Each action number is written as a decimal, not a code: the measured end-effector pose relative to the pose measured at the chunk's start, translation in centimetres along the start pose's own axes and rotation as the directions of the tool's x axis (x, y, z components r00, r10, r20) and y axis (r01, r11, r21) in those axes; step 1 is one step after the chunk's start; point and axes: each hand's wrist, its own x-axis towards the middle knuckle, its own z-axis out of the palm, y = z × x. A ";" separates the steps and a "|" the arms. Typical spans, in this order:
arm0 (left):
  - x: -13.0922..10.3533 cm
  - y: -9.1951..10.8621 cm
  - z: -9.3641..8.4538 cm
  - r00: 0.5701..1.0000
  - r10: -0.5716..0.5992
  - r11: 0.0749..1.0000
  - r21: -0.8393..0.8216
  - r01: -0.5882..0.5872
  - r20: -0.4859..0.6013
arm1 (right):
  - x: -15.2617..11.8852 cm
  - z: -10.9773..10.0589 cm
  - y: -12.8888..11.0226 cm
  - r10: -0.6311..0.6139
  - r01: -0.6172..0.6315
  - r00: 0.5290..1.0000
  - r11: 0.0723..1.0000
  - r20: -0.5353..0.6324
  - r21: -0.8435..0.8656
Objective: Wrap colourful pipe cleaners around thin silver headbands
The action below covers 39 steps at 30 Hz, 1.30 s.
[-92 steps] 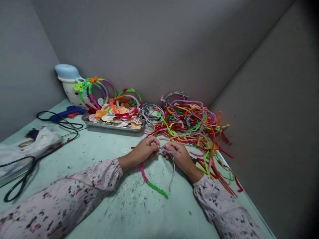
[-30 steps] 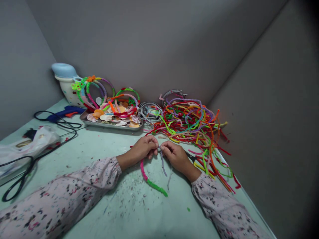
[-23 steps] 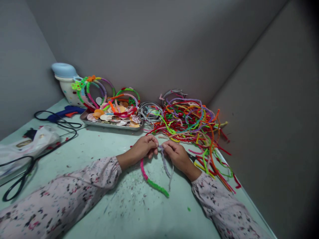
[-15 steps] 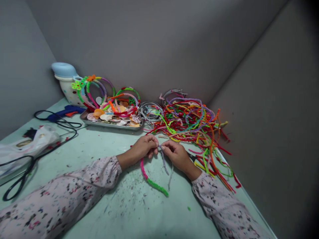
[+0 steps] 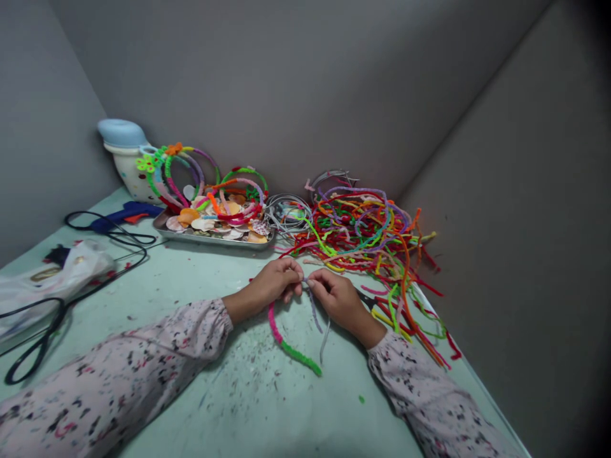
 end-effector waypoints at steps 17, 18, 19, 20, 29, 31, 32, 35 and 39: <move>-0.1 0.3 0.1 1.000 -0.017 1.000 -0.011 0.017 -0.009 | 0.1 0.1 0.3 0.081 -0.076 0.997 0.985 -0.022 0.154; -0.1 0.3 0.1 1.000 -0.015 1.000 -0.017 0.015 -0.010 | 0.2 0.1 0.4 0.112 -0.106 0.994 0.970 -0.016 0.217; -0.1 0.3 0.0 1.000 -0.013 1.000 -0.027 0.012 -0.012 | 0.2 0.1 0.5 0.145 -0.137 0.989 0.951 -0.008 0.279; -0.1 0.3 -0.1 1.000 -0.012 0.999 -0.040 0.011 -0.013 | 0.3 0.1 0.6 0.178 -0.167 0.984 0.927 -0.004 0.335; 0.0 0.3 -0.5 0.998 0.009 0.991 -0.130 -0.017 -0.061 | 0.8 -0.1 0.3 0.327 -0.282 0.945 0.791 0.015 0.544; 0.0 0.4 -0.5 0.998 0.017 0.990 -0.136 -0.026 -0.066 | 0.8 -0.1 0.3 0.335 -0.300 0.942 0.788 0.034 0.538; 0.0 0.4 -0.4 0.998 0.019 0.990 -0.137 -0.028 -0.068 | 0.8 -0.2 0.2 0.322 -0.295 0.946 0.801 0.040 0.521; -0.1 0.6 -0.2 0.997 0.017 0.991 -0.133 -0.027 -0.074 | 0.7 -0.5 0.0 0.240 -0.234 0.970 0.866 0.044 0.441; -0.2 0.5 -0.2 0.998 0.022 0.993 -0.118 -0.028 -0.052 | 0.6 -0.8 -0.3 0.194 -0.197 0.980 0.906 0.047 0.376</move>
